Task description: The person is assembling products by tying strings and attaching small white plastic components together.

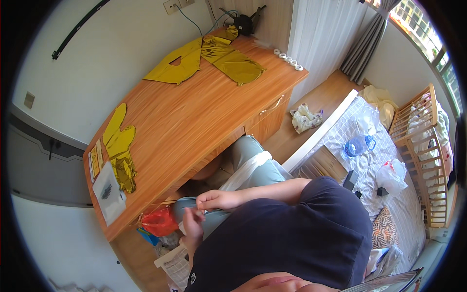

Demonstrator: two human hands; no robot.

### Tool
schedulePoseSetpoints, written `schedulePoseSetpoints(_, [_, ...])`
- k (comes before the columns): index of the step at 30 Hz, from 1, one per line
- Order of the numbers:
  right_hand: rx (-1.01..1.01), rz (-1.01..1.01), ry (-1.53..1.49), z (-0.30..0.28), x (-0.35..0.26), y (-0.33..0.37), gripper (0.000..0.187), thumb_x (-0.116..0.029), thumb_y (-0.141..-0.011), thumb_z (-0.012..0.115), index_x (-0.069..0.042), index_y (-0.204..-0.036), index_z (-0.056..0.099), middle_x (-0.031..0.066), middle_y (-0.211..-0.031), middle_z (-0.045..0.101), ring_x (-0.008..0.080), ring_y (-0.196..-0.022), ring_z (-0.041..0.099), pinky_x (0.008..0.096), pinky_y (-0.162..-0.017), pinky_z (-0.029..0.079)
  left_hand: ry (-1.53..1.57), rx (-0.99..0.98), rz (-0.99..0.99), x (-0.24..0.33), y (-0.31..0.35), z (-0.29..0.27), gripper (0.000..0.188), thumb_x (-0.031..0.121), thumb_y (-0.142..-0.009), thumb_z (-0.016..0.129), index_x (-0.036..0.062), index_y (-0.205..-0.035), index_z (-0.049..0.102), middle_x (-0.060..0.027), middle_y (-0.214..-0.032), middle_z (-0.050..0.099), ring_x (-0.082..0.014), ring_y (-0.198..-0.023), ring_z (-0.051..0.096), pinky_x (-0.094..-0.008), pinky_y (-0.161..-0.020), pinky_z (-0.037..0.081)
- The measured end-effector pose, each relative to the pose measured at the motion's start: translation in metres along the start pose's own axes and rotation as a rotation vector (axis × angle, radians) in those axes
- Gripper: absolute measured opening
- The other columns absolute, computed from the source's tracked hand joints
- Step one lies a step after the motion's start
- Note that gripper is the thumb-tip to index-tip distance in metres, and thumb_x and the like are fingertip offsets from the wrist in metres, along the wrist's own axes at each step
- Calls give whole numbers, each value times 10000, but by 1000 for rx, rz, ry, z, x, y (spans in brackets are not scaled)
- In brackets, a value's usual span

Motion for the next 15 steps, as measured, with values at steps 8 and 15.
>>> schedulePoseSetpoints(8, [-20,62,616,-15,-8,12,217,-234,-973,511,-50,-886,584,-18,-782,550,70,-742,484,238,-681,403,-537,137,324,53,-5,25,489,378,-1031,358,29,-816,623,-70,-763,626,-165,-663,513,-311,-661,406])
schedulePoseSetpoints(15, [-8,77,151,-27,14,10,200,-208,-972,502,-61,-872,592,-47,-800,549,49,-711,448,209,-658,374,530,-97,-159,-21,-1,3,502,437,-1005,368,97,-760,643,-60,-736,620,-158,-599,464,-331,-638,377])
Point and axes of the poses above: each hand's wrist, its own y-axis away from the middle knuckle, its own z-axis out of the palm, x = y × z, the point moved 10 cm from there along -y, towards the middle knuckle
